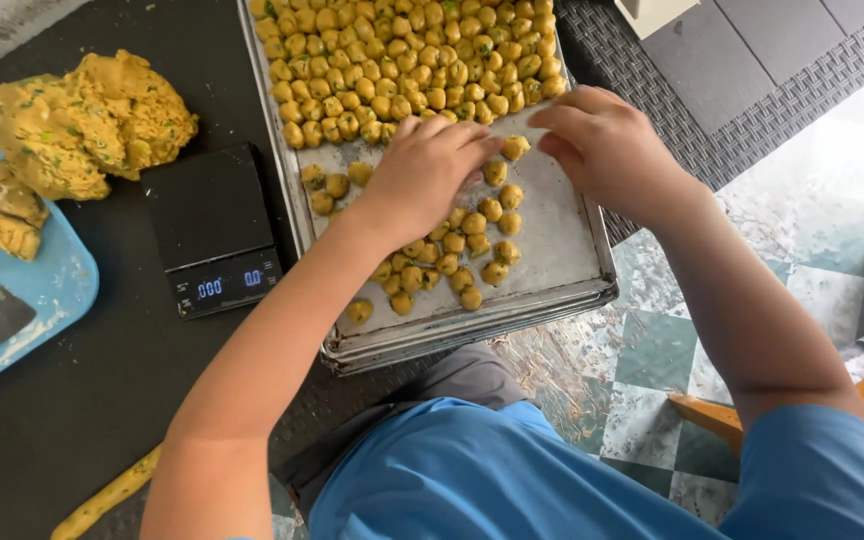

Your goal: The person weighs small pieces of yellow dough on a digital scale, then rolls a larger piece into a long log on a mat. They use a scraper to cut the log into uniform pieces, weigh them again, and arrange the pieces on a metal baking tray.

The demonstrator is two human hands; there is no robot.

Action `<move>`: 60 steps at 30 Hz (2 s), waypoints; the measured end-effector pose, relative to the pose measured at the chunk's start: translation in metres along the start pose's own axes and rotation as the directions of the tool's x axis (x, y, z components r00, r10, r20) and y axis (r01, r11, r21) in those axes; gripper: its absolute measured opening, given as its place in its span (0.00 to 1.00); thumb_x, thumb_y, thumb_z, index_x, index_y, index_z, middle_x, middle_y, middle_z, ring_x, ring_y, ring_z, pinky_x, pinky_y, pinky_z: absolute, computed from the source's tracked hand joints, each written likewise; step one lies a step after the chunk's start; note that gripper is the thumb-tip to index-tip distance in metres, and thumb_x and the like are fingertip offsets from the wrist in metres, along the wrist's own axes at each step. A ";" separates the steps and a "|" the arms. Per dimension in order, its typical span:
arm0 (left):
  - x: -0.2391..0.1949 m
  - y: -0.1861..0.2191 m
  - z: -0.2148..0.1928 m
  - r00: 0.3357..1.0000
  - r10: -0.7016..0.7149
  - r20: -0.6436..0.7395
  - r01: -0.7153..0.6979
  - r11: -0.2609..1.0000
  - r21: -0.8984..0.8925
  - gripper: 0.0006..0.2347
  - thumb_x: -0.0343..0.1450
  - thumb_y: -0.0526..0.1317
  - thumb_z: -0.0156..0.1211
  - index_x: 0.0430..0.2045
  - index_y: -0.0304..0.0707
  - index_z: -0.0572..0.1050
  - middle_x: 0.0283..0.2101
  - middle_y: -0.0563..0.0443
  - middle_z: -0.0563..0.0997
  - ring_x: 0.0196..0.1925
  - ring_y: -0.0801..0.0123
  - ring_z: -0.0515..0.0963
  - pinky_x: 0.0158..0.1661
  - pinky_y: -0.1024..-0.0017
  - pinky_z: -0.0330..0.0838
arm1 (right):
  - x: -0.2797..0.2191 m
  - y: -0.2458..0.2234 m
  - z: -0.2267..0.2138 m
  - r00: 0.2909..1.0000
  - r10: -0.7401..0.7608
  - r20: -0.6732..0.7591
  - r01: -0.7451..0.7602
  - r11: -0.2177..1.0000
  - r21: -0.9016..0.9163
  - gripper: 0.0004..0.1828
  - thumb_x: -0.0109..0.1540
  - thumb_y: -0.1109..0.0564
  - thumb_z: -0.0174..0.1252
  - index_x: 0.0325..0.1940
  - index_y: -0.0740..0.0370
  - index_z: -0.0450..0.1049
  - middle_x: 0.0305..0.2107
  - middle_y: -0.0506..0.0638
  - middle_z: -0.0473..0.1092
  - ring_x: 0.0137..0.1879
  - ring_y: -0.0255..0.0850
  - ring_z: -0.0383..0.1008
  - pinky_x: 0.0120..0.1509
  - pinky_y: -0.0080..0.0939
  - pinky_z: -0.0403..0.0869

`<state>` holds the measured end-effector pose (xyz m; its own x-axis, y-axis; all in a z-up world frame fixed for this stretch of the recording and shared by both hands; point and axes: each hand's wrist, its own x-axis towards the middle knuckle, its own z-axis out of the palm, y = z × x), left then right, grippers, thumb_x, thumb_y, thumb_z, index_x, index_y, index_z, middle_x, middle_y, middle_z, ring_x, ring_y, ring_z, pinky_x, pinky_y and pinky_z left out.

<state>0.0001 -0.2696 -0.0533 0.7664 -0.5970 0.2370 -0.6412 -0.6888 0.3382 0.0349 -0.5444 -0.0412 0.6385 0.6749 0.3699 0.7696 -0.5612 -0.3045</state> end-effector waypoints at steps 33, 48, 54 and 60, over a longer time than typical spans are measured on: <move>0.061 -0.002 0.044 0.968 -0.088 -0.236 0.124 0.982 0.141 0.06 0.70 0.24 0.59 0.30 0.35 0.74 0.33 0.47 0.70 0.35 0.54 0.74 0.40 0.57 0.73 | 0.018 0.043 0.021 0.955 -0.235 -0.181 0.236 0.972 -0.021 0.13 0.69 0.65 0.73 0.58 0.72 0.82 0.48 0.60 0.68 0.53 0.53 0.71 0.55 0.53 0.79; -0.031 0.033 0.019 1.000 -0.028 -0.003 0.028 0.974 0.224 0.03 0.72 0.35 0.65 0.36 0.37 0.82 0.34 0.45 0.79 0.59 0.51 0.76 0.66 0.32 0.48 | -0.012 -0.059 0.009 0.979 -0.170 0.110 0.176 0.984 -0.038 0.15 0.67 0.64 0.59 0.58 0.60 0.78 0.49 0.55 0.76 0.53 0.53 0.76 0.48 0.48 0.73; -0.029 0.043 0.009 0.992 -0.127 -0.021 0.128 0.985 0.116 0.11 0.73 0.34 0.63 0.48 0.34 0.83 0.40 0.41 0.84 0.65 0.50 0.74 0.67 0.22 0.32 | -0.030 -0.061 0.005 0.978 0.000 0.208 0.038 0.983 -0.182 0.16 0.64 0.52 0.65 0.56 0.50 0.81 0.41 0.49 0.74 0.47 0.47 0.74 0.45 0.48 0.74; -0.020 0.031 0.049 0.993 -0.055 -0.107 0.082 0.962 0.262 0.05 0.75 0.37 0.60 0.40 0.42 0.83 0.29 0.51 0.77 0.48 0.57 0.74 0.57 0.41 0.56 | -0.035 -0.060 0.019 0.979 -0.085 0.185 0.107 0.988 -0.111 0.13 0.69 0.51 0.61 0.56 0.55 0.77 0.44 0.52 0.73 0.49 0.49 0.75 0.47 0.47 0.75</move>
<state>-0.0370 -0.2989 -0.0921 0.8004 -0.5108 0.3137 -0.5641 -0.8188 0.1062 -0.0331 -0.5250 -0.0527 0.5598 0.7973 0.2257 0.8286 -0.5353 -0.1640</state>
